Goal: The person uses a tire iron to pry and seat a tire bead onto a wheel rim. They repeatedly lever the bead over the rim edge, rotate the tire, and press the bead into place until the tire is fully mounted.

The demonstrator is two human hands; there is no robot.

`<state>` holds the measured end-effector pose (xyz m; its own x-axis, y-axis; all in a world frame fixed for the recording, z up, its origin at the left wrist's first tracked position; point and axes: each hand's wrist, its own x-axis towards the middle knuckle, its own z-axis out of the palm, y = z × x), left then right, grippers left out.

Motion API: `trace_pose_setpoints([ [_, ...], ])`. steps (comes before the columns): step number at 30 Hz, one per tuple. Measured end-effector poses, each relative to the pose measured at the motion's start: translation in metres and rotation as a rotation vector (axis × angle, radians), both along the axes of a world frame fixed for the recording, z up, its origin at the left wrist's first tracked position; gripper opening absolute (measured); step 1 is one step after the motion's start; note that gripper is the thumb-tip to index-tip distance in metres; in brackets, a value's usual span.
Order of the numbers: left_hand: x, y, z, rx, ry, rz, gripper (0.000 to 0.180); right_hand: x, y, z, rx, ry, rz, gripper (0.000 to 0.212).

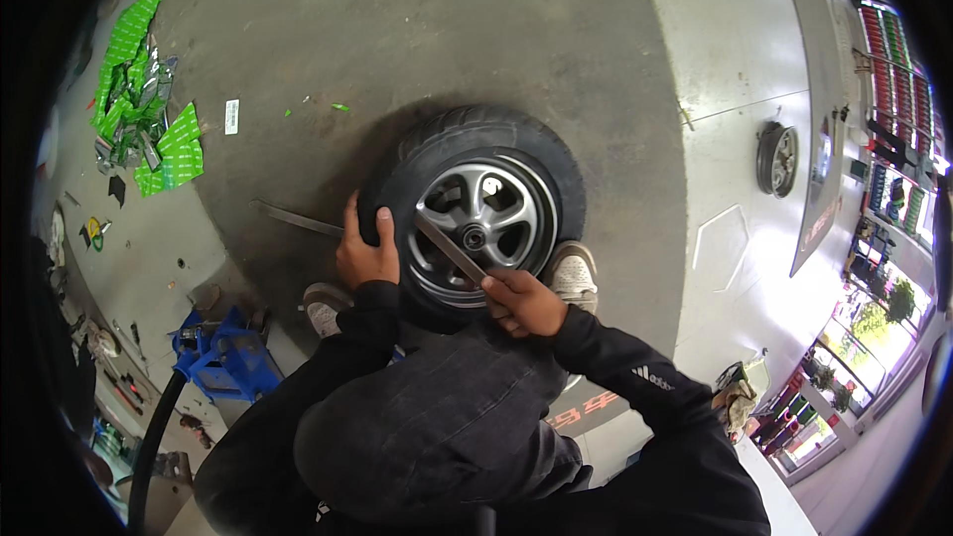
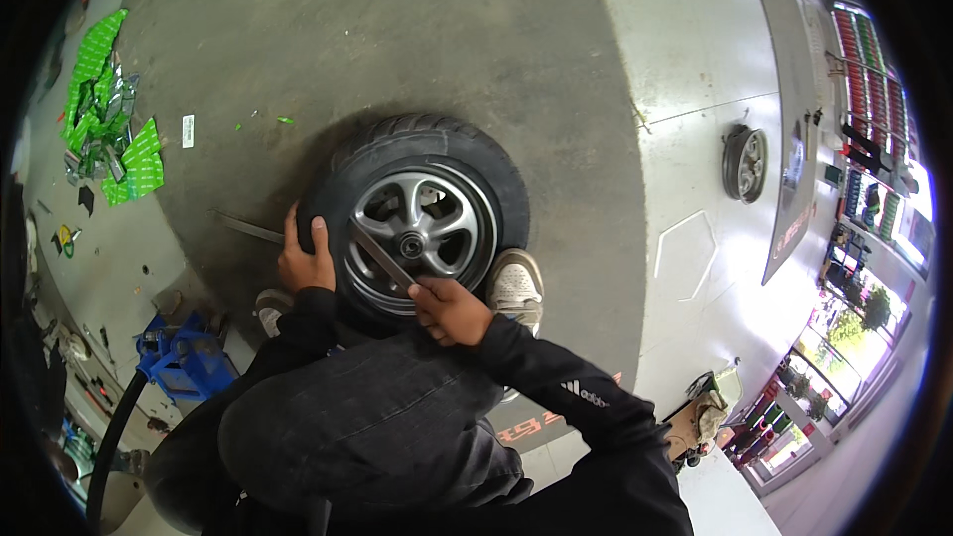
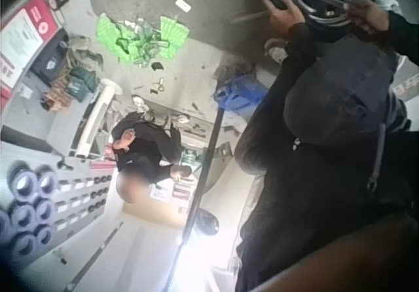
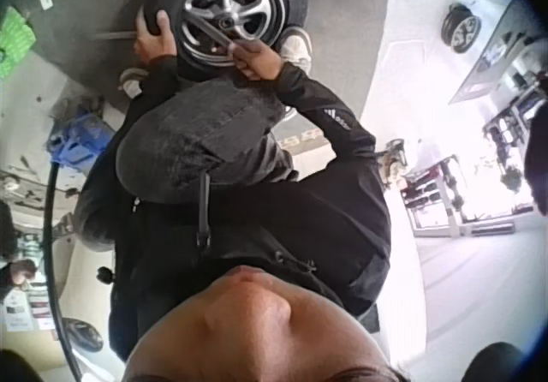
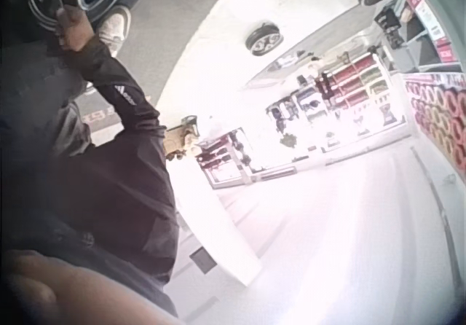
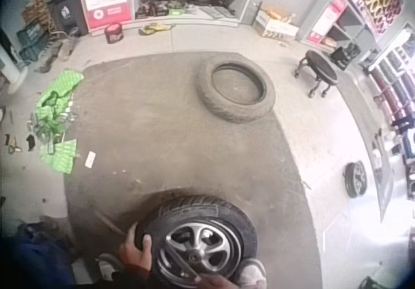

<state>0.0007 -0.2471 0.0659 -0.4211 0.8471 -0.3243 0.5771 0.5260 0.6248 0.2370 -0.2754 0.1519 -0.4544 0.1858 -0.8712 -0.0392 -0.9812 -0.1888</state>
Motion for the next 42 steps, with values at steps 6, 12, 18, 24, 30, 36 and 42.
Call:
trace_pose_setpoints([
  [6, 0.002, 0.002, 0.002, -0.06, 0.05, 0.005, 0.061, 0.043, -0.013, -0.051, 0.42, -0.002, 0.101, 0.035],
  [12, 0.001, 0.004, 0.004, -0.075, 0.083, 0.017, 0.061, -0.004, 0.002, -0.022, 0.024, 0.192, -0.305, 0.034],
  [18, 0.003, 0.003, -0.001, -0.067, 0.103, 0.042, 0.06, -0.061, 0.013, 0.01, -0.476, 0.778, -1.318, 0.029],
  [24, 0.007, 0.011, -0.004, -0.15, 0.082, 0.048, 0.065, -0.108, 0.076, 0.054, -0.409, 0.314, -1.274, 0.016],
  [30, 0.006, 0.017, 0.001, -0.169, 0.07, 0.033, 0.063, -0.118, 0.078, -0.01, -0.318, 0.525, -1.459, 0.012],
  [36, -0.001, 0.01, -0.016, -0.125, 0.113, 0.032, 0.057, -0.145, 0.106, -0.043, -0.475, 0.14, -1.384, 0.014],
  [42, -0.011, 0.011, -0.044, -0.247, 0.194, 0.015, 0.056, -0.146, 0.146, -0.03, 0.882, -0.9, 0.703, 0.031],
])
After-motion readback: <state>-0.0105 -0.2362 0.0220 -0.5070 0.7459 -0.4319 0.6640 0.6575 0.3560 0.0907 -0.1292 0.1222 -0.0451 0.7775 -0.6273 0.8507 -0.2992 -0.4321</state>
